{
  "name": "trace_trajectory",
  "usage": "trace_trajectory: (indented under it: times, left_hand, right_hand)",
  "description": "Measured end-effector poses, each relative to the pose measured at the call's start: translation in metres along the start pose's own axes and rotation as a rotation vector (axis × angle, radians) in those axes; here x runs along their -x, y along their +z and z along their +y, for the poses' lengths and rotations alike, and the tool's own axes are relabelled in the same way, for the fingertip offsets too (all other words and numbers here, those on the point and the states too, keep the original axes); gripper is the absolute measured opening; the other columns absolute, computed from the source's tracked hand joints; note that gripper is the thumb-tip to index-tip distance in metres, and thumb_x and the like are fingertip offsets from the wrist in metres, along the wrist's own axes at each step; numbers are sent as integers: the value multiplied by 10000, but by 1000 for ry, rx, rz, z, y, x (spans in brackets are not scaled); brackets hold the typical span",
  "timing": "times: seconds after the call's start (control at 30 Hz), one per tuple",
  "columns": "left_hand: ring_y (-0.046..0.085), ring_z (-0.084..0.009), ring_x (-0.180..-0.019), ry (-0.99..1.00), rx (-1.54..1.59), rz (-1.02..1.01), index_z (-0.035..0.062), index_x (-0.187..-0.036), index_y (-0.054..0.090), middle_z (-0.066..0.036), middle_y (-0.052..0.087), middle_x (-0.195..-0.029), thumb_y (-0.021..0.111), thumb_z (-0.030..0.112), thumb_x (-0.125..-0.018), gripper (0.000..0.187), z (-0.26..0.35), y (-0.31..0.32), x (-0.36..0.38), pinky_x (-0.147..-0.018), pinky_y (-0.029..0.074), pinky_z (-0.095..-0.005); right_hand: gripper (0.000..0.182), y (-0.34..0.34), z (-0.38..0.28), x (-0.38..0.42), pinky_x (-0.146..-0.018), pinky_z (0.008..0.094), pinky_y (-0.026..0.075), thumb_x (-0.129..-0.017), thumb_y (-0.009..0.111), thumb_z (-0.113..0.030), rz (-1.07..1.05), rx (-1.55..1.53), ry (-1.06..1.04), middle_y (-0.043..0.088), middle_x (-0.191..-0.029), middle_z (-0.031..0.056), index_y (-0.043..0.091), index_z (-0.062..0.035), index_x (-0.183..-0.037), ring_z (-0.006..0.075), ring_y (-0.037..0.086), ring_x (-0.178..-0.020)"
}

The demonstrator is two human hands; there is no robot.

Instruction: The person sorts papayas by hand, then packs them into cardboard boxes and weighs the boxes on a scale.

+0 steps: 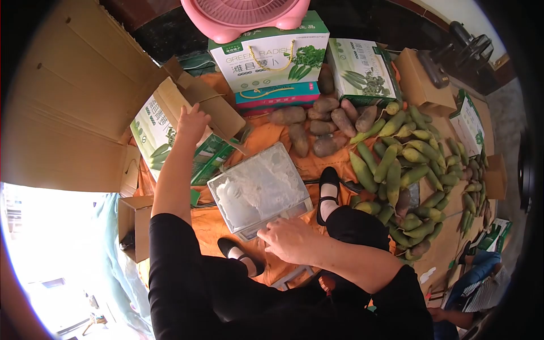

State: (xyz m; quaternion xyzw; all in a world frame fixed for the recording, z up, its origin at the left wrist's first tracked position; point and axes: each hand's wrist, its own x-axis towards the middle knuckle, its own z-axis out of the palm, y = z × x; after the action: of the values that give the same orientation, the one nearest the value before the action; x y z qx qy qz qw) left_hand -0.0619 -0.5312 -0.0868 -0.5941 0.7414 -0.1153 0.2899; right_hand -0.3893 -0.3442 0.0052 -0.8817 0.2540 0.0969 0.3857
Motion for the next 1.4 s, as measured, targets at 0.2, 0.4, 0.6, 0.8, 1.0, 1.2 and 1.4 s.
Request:
trace_trajectory:
  times: [0.2,0.4,0.6,0.8,1.0,1.2,1.4]
  left_hand:
    - [529,-192,-1054,93,-74,146,227,-832,714,-6,601,-899,619,145,-758,146,-46,-10,72,-1125,238,-505]
    - [527,-223,-1018,68,-133,13,161,-732,727,-57,592,-914,655,145,-696,82,-78,-20,173,-1089,307,-416]
    - [553,-270,-881,32,99,147,96,-719,704,-92,557,-826,700,120,-638,85,-37,-65,247,-1023,382,-434]
    - [568,-315,-882,-143,608,252,46,-869,622,-120,544,-847,683,115,-727,170,45,-124,271,-810,470,-433]
    - [596,-328,-903,-17,607,175,29,-901,608,-136,567,-904,645,137,-781,165,120,-157,228,-777,487,-437]
    - [607,-337,-852,147,693,244,28,-873,598,-128,566,-867,644,144,-784,153,176,-182,178,-743,496,-441]
    - [625,-296,-861,171,1088,162,35,-1020,621,-135,601,-951,703,108,-749,292,184,-157,170,-743,496,-379]
  right_hand:
    - [270,7,-5,4,-819,425,490,-864,630,-271,62,20,-29,645,-960,133,592,-57,-1025,305,631,-956]
    - [328,8,-6,3,-798,432,502,-840,654,-275,20,42,-22,651,-981,140,599,-51,-1073,305,642,-950]
    - [288,20,-3,1,-704,403,529,-790,688,-242,103,140,-74,676,-836,108,617,-57,-998,290,675,-829]
    - [279,20,-4,-1,-742,409,529,-803,675,-246,48,124,-55,675,-892,122,621,-67,-1011,295,665,-879]
    - [262,20,-4,2,-785,433,510,-812,670,-250,29,133,-13,669,-914,131,621,-58,-985,316,649,-903]
    - [269,28,0,6,-809,424,505,-814,659,-211,8,144,-16,670,-1000,133,626,-59,-1034,283,643,-984]
    - [308,26,-5,4,-853,396,492,-801,629,-149,-200,308,60,676,-1061,99,648,-89,-1103,232,635,-1036]
